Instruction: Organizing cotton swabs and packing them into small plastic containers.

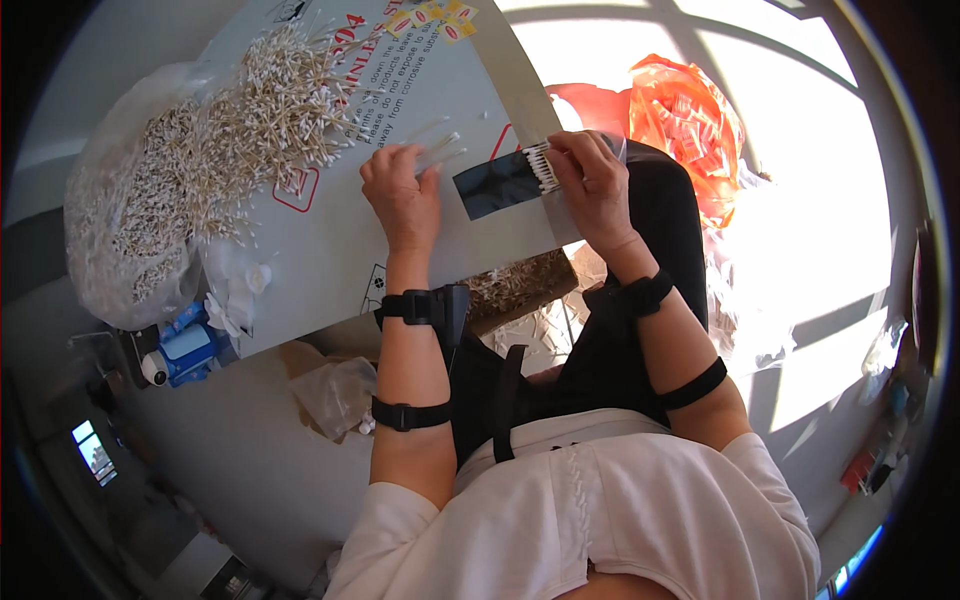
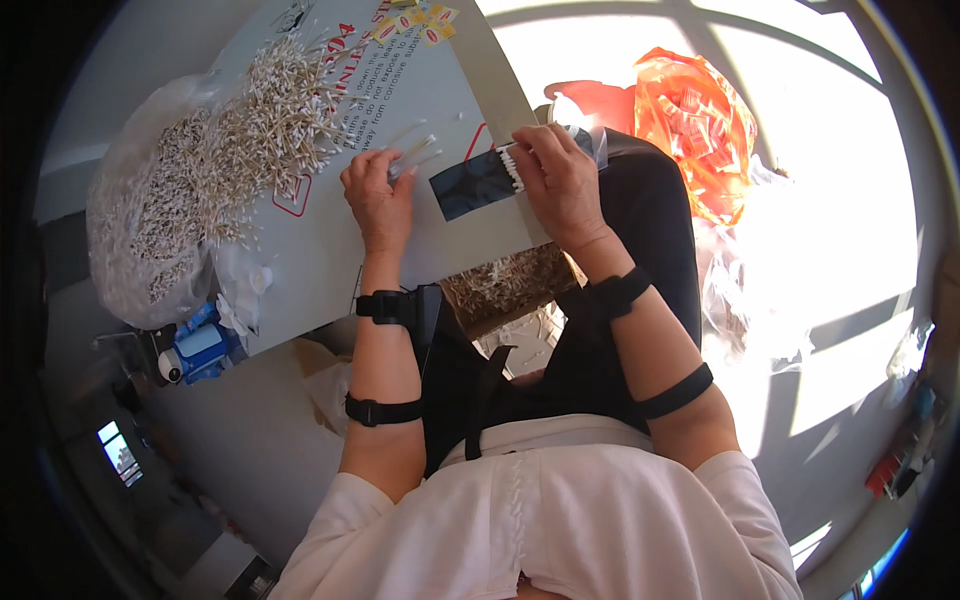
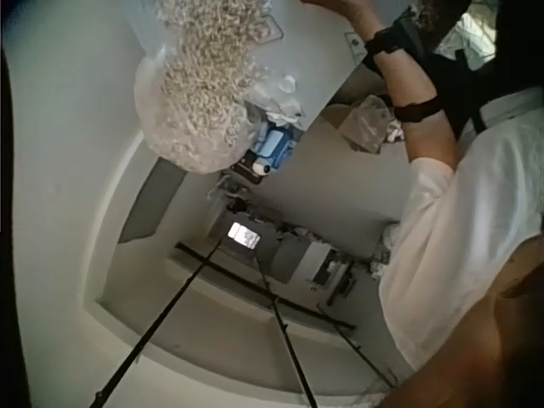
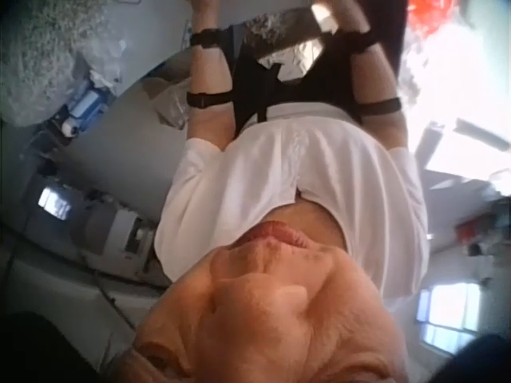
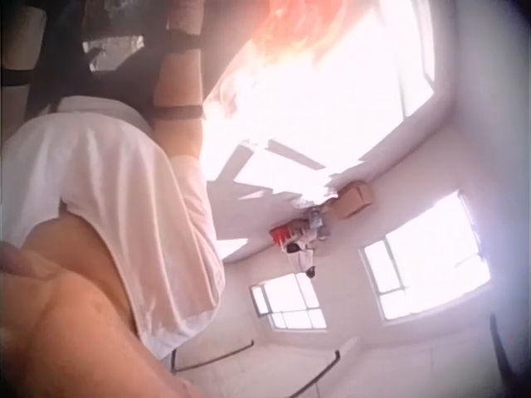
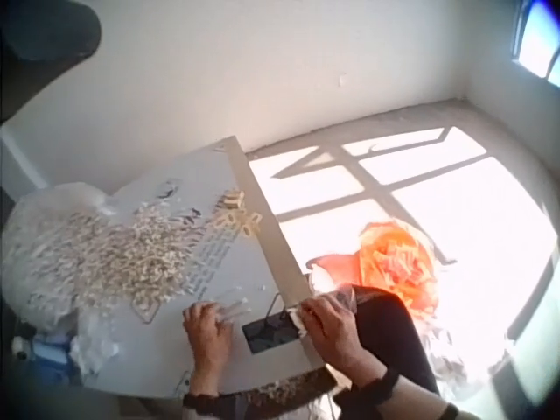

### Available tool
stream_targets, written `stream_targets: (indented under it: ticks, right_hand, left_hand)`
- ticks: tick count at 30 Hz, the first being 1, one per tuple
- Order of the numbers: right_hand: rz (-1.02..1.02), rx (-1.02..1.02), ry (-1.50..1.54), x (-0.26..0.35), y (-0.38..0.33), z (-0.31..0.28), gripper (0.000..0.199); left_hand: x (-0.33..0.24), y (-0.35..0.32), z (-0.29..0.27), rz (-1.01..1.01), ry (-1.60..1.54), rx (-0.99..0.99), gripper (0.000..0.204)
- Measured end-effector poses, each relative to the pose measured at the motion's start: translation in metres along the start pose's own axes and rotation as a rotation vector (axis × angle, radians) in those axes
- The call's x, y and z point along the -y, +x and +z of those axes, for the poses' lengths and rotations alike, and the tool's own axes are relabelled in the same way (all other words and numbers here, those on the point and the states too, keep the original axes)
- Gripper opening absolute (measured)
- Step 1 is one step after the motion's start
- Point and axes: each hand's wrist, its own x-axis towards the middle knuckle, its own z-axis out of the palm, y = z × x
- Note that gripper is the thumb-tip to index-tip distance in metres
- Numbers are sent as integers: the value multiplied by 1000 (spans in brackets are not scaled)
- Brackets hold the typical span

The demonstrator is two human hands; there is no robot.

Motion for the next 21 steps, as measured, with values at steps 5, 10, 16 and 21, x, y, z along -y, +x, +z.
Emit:
stream_targets:
  ticks: [5, 10, 16, 21]
  right_hand:
    - [-68, 211, 2, 22, 15, 53, 23]
    - [-396, 119, -318, 18, 37, 90, 33]
    - [-445, 208, -261, 13, 13, 107, 33]
    - [-353, 189, -146, 26, -4, 99, 34]
  left_hand:
    - [5, 5, 3, 12, 14, 66, 19]
    - [-8, -33, -4, -16, -49, 5, 16]
    - [-2, -43, -21, -27, -107, 51, 22]
    - [48, -10, -28, -284, -108, -197, 28]
